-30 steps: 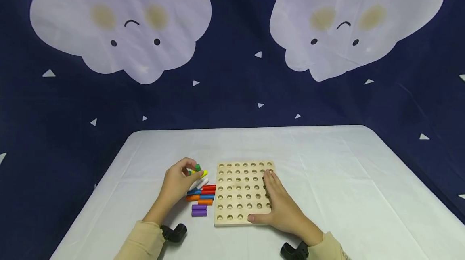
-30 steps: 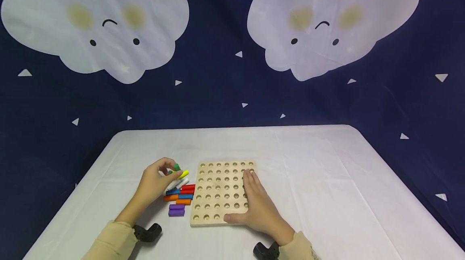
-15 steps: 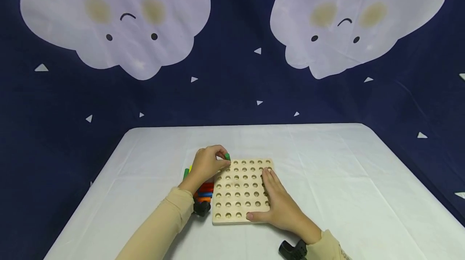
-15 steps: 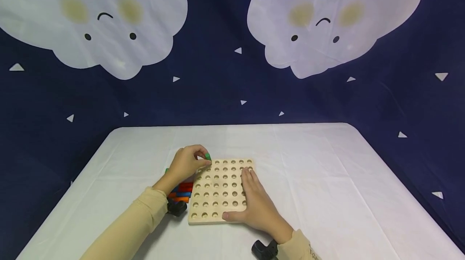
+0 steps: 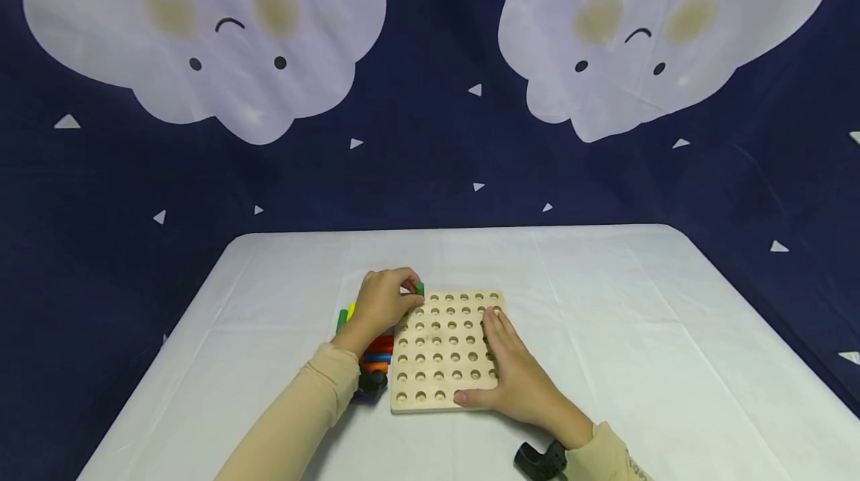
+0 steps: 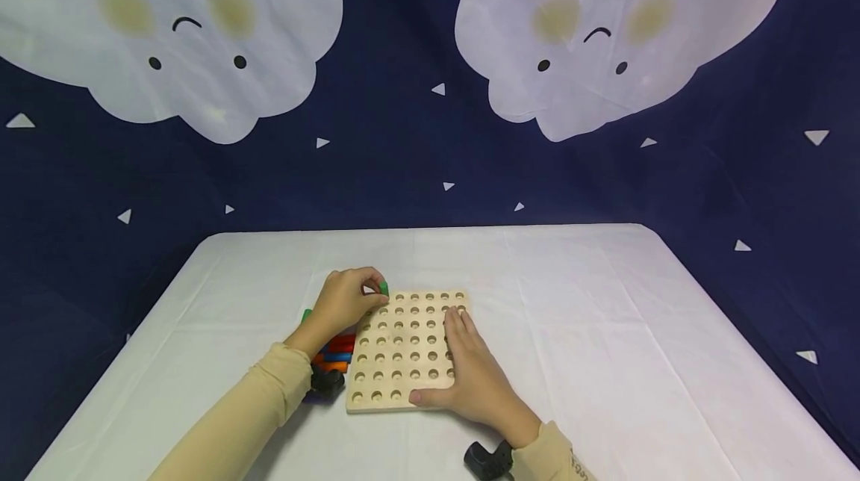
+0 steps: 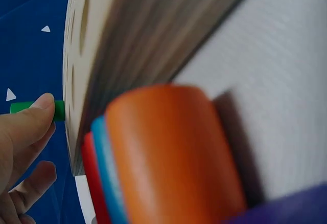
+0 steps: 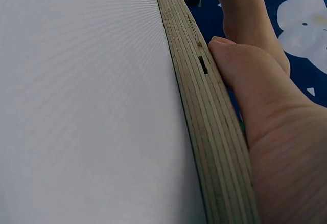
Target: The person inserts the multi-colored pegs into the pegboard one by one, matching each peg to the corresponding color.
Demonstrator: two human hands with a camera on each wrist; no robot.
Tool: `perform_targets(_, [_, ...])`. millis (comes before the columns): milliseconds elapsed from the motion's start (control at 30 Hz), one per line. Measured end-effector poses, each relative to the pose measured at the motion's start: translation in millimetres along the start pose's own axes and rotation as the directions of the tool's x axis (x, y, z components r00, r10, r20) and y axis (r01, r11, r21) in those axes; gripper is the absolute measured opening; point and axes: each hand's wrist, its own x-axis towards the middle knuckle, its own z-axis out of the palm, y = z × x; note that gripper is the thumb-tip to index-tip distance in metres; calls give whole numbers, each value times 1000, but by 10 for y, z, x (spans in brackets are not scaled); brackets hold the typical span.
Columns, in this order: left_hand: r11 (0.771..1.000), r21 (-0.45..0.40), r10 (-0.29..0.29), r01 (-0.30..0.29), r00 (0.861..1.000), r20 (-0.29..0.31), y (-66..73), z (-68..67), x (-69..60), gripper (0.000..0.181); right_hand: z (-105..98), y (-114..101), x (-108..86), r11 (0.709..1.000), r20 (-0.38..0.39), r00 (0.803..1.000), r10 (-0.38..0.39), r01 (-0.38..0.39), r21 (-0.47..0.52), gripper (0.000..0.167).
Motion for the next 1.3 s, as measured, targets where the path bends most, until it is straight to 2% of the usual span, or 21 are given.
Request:
perform_targets(333, [995,91,32,-32,999,3,-26,39,-8,14,-9,-12,2,1000,18,1000,20,-20,9,138])
perform_targets(600, [999,45,-32,31,999,29,-57,68,-31,17,-9,-25,-9,999,30,999,26,-26,19,138])
perform_targets(733, [998,-18,-62,63,997,51,-91,-24,-48,32,-13,-23,-8,1000,32,999,25,-25,3,137])
perform_targets(833, [993,-65,-92,94,995,23,-178,-152,-66,39,-18,-22,-4,1000,17,1000,21,-21,-2,137])
perform_targets(900, [987,-82,-136,135,991,-1,-275,-259,-96,37,-17,-23,-2,1000,9,1000,18,-18,-4,137])
perform_targets(1000, [967,-69,-248,247,969,-12,-433,-425,-175,32,-17,-21,-6,1000,5,1000,16,-15,-8,137])
perform_targets(1133, [910,-11,-413,414,909,48,-606,-589,-331,28,-14,-14,-11,1000,6,1000,25,-25,-16,138])
perform_targets(1200, [891,14,-453,453,887,89,-660,-631,-406,28,-9,-9,-6,999,8,1000,28,-28,-17,138])
perform_targets(1300, [882,40,-470,469,873,128,-700,-656,-495,29,2,-9,8,1000,10,1000,21,-21,-18,138])
